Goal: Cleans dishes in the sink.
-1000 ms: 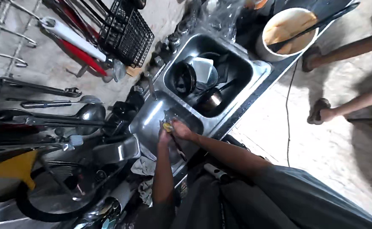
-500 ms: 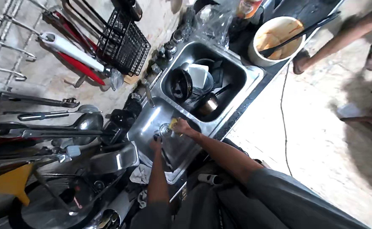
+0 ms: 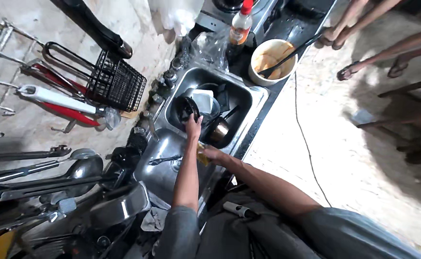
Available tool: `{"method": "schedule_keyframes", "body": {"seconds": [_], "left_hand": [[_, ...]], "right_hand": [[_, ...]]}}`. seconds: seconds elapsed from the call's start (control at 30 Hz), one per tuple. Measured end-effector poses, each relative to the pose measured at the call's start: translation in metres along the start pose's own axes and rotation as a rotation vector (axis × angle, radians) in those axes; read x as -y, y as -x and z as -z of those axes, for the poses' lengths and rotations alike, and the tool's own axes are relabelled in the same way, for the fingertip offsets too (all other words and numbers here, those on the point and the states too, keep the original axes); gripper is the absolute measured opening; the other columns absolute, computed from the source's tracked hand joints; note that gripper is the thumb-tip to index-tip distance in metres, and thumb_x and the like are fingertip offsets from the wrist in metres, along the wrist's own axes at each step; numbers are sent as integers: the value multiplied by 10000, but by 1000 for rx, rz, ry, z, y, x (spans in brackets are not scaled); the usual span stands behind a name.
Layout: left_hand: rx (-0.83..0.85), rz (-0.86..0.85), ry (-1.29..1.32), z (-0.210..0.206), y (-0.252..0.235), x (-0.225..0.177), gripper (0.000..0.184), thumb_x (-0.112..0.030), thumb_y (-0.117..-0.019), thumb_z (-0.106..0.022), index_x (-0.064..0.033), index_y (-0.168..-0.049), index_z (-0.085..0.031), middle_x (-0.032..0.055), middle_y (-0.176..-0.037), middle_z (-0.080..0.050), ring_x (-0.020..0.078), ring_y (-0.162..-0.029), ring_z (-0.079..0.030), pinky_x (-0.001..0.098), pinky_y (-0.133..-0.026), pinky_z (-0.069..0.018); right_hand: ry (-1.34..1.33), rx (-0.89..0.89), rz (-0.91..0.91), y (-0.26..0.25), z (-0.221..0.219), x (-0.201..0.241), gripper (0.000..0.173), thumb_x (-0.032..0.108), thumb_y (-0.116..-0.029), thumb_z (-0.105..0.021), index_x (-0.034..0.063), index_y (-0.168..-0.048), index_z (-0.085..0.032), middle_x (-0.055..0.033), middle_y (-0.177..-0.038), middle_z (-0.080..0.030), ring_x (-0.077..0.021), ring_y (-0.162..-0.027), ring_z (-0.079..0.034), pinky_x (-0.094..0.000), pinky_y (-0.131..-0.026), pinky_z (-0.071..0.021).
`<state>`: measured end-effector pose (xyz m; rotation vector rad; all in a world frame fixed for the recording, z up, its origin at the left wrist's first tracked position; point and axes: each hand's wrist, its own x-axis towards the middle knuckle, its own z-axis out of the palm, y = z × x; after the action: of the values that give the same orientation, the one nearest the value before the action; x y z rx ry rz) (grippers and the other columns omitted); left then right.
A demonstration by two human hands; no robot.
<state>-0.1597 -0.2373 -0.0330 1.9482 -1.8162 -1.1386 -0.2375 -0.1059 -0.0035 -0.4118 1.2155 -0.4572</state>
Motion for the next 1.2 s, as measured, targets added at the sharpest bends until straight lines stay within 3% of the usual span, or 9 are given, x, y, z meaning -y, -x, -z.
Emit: {"method": "schedule_keyframes", "body": {"seconds": [0.07, 0.17, 0.4, 0.63, 0.8, 0.97, 1.07, 1.13, 1.2], "left_hand": [[-14, 36, -41, -5, -11, -2, 412, -316, -1056, -567, -8, -1325, -618, 251, -1205, -681, 408, -1172, -646, 594, -1022, -500], [-121, 72, 43, 9, -8, -3, 376, -267, -1083, -499, 9, -1300, -633, 243, -1213, -683, 387, -1180, -645, 573, -1046, -491], [-199, 251, 700, 51, 34, 5, 536, -385, -1077, -512, -57, -1498, -463, 183, -1539, -462, 324, -1386, -467, 568, -1107, -411], [-263, 63, 335, 38, 78, -28, 438, -347, -1086, -499, -40, -1396, -543, 220, -1246, -652, 342, -1113, -653, 551, -964, -533], [-242, -195, -130, -1, 102, -44, 292, -175, -1062, -532, 1, -1266, -646, 193, -1227, -673, 339, -1106, -682, 518, -968, -562], [-210, -483, -461, -26, 109, -17, 275, 18, -908, -631, -20, -1162, -728, 158, -1175, -711, 321, -1062, -703, 474, -901, -585], [-172, -642, -443, -18, 108, 9, 251, -79, -995, -607, -62, -1222, -712, 105, -1270, -697, 260, -1240, -637, 443, -1130, -463], [-233, -635, -352, -4, 113, 30, 336, -216, -1030, -617, -92, -1338, -671, 98, -1352, -669, 255, -1323, -592, 436, -1158, -446], [-383, -470, -216, 21, 128, 55, 279, -139, -1020, -611, -86, -1274, -713, 127, -1251, -709, 286, -1207, -656, 449, -1063, -524]], "right_hand": [[-25, -19, 26, 7, 10, 2, 393, 251, -1031, -591, 44, -1361, -536, -111, -1057, -681, -181, -867, -682, -360, -769, -590], [-44, -59, 67, 20, 26, 9, 419, 264, -1012, -619, 43, -1361, -551, -131, -1103, -685, -211, -937, -686, -405, -823, -588], [-120, -164, 117, 25, 58, 18, 423, 295, -1059, -570, 33, -1389, -531, -175, -1146, -671, -250, -966, -677, -436, -835, -581], [-38, -377, 291, 25, 73, 41, 598, 497, -1002, -626, 91, -1433, -535, -180, -1261, -669, -297, -1127, -659, -529, -965, -540], [93, -475, 346, 45, 74, 73, 849, 757, -860, -639, 201, -1477, -465, -181, -1174, -683, -331, -989, -681, -569, -808, -558], [311, -675, 256, 36, 75, 74, 639, 426, -885, -755, 67, -1361, -524, -221, -989, -695, -408, -860, -691, -618, -711, -551], [268, -693, 225, 19, 76, 63, 573, 371, -896, -739, 52, -1335, -554, -241, -1046, -686, -421, -941, -679, -639, -768, -536], [243, -676, 216, 9, 77, 56, 561, 357, -905, -732, 51, -1337, -547, -245, -1063, -679, -421, -962, -673, -640, -780, -532], [241, -658, 203, 0, 75, 52, 571, 354, -920, -733, 42, -1356, -536, -259, -1075, -674, -434, -982, -667, -653, -803, -529]]}}
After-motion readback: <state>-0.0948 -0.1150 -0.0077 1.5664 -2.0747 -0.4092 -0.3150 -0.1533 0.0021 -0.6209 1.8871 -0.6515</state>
